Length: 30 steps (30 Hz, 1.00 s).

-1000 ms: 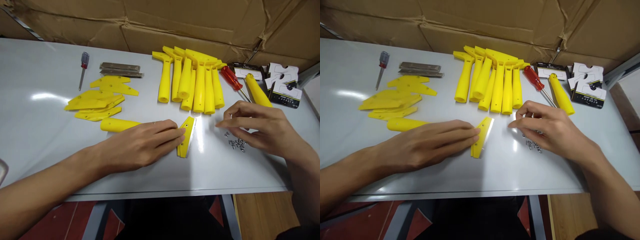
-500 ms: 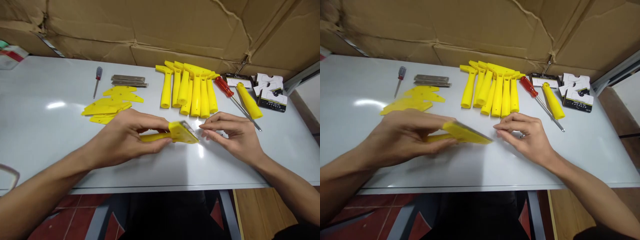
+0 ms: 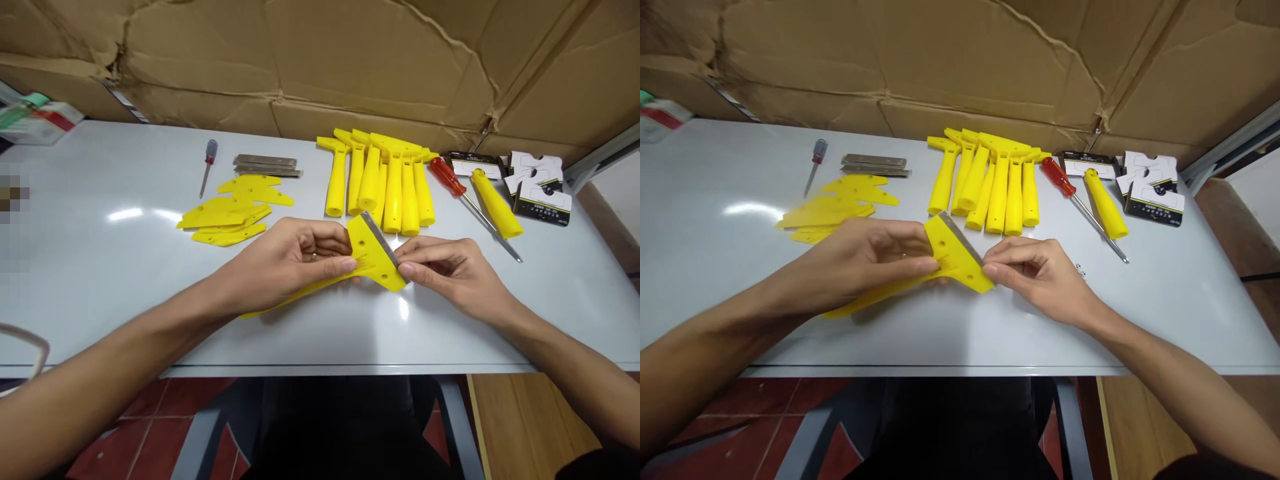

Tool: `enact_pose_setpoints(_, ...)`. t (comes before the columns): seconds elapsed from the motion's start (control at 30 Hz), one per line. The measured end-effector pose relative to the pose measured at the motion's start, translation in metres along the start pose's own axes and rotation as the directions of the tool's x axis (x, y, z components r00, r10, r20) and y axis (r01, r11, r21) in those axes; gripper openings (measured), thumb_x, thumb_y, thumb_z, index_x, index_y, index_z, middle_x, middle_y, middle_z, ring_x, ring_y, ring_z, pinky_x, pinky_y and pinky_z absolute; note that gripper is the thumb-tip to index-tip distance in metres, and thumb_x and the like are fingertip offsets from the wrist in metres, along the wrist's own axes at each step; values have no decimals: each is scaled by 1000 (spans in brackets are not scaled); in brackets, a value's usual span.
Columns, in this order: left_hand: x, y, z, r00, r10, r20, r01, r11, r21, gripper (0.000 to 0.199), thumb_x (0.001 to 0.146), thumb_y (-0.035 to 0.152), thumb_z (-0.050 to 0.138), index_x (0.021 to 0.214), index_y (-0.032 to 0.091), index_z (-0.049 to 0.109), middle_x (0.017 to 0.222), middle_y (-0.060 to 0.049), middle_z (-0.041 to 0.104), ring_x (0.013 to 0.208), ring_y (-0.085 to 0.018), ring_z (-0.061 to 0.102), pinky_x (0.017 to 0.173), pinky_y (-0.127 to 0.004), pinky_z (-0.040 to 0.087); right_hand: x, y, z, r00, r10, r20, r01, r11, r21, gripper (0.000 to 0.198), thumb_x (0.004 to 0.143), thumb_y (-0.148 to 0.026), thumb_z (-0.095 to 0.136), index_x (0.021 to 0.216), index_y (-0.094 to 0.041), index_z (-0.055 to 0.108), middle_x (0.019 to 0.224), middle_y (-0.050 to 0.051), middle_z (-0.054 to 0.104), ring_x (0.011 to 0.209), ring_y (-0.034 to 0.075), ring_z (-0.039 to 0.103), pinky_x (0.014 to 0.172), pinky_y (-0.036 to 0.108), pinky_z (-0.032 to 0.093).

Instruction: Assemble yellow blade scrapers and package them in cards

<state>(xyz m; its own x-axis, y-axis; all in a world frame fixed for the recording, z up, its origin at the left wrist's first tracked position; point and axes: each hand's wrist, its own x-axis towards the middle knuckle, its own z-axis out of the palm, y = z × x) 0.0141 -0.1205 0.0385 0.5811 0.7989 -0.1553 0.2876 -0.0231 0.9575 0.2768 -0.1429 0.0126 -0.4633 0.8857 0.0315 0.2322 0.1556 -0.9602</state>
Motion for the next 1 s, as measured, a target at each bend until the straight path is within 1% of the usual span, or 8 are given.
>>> enact_pose_setpoints(0.1, -3, 2, 1, 1000, 0, -18, 0, 1000, -10, 22, 88, 36, 80, 101, 19, 79, 104, -4, 82, 94, -20, 79, 89, -28, 64, -2, 1, 4, 997, -69, -37, 67, 996, -61, 10, 92, -27, 76, 91, -19, 82, 95, 3, 73, 86, 6, 67, 75, 18, 54)
enact_pose_setpoints(0.23, -4, -1, 3, 997, -18, -82, 18, 1000, 5, 20, 87, 38, 81, 92, 19, 76, 95, -3, 81, 90, -19, 78, 83, -25, 64, -3, 6, 9, 980, -173, -97, 156, 974, -166, 8, 92, -23, 76, 92, -22, 83, 94, 0, 74, 86, 4, 68, 79, 17, 55)
enact_pose_setpoints(0.37, 0, -2, 6, 990, -31, -140, 36, 999, 29, 22, 83, 38, 83, 85, 19, 74, 86, -2, 80, 81, -18, 78, 73, -22, 62, 1, 3, 4, 962, -195, -192, 145, 959, -245, 11, 93, -26, 75, 97, -24, 84, 102, 2, 76, 94, 7, 72, 83, 20, 59)
enact_pose_setpoints(0.47, 1, -1, 8, 984, -48, -172, 56, 997, 45, 23, 82, 39, 84, 83, 19, 74, 82, -2, 80, 78, -19, 78, 70, -22, 62, 2, -2, -3, 888, -259, -381, 165, 951, -263, 15, 92, -24, 76, 104, -23, 83, 103, 5, 77, 97, 11, 74, 82, 25, 63)
enact_pose_setpoints(0.53, 1, 0, 8, 981, -58, -183, 68, 997, 46, 23, 80, 40, 84, 82, 19, 74, 80, -2, 79, 76, -19, 78, 68, -23, 62, 0, -4, -4, 846, -313, -431, 208, 939, -272, 18, 89, -20, 78, 106, -23, 83, 99, 4, 78, 90, 12, 75, 80, 28, 64)
enact_pose_setpoints(0.63, 1, 0, 6, 981, -63, -186, 70, 997, 35, 22, 82, 39, 82, 82, 19, 73, 78, -2, 78, 73, -18, 77, 64, -22, 59, -3, -3, 1, 828, -443, -343, 318, 876, -363, 19, 84, -12, 81, 100, -23, 81, 95, 1, 78, 87, 12, 75, 80, 28, 62)
enact_pose_setpoints(0.77, 0, -2, 5, 983, -61, -176, 61, 998, -8, 19, 84, 36, 78, 79, 18, 71, 75, -2, 77, 71, -15, 74, 63, -20, 56, -4, -2, 9, 743, -649, -162, 490, 693, -528, 28, 86, -1, 73, 105, -21, 78, 99, 2, 77, 91, 13, 75, 80, 29, 62)
enact_pose_setpoints(1.0, 1, -4, 8, 993, -75, -87, 65, 991, -117, 20, 80, 34, 82, 79, 17, 71, 76, -2, 77, 67, -13, 71, 62, -20, 54, 3, -2, 18, 632, -773, 63, 577, 414, -704, 24, 86, 2, 69, 102, -16, 71, 95, 4, 76, 88, 13, 71, 75, 31, 55)
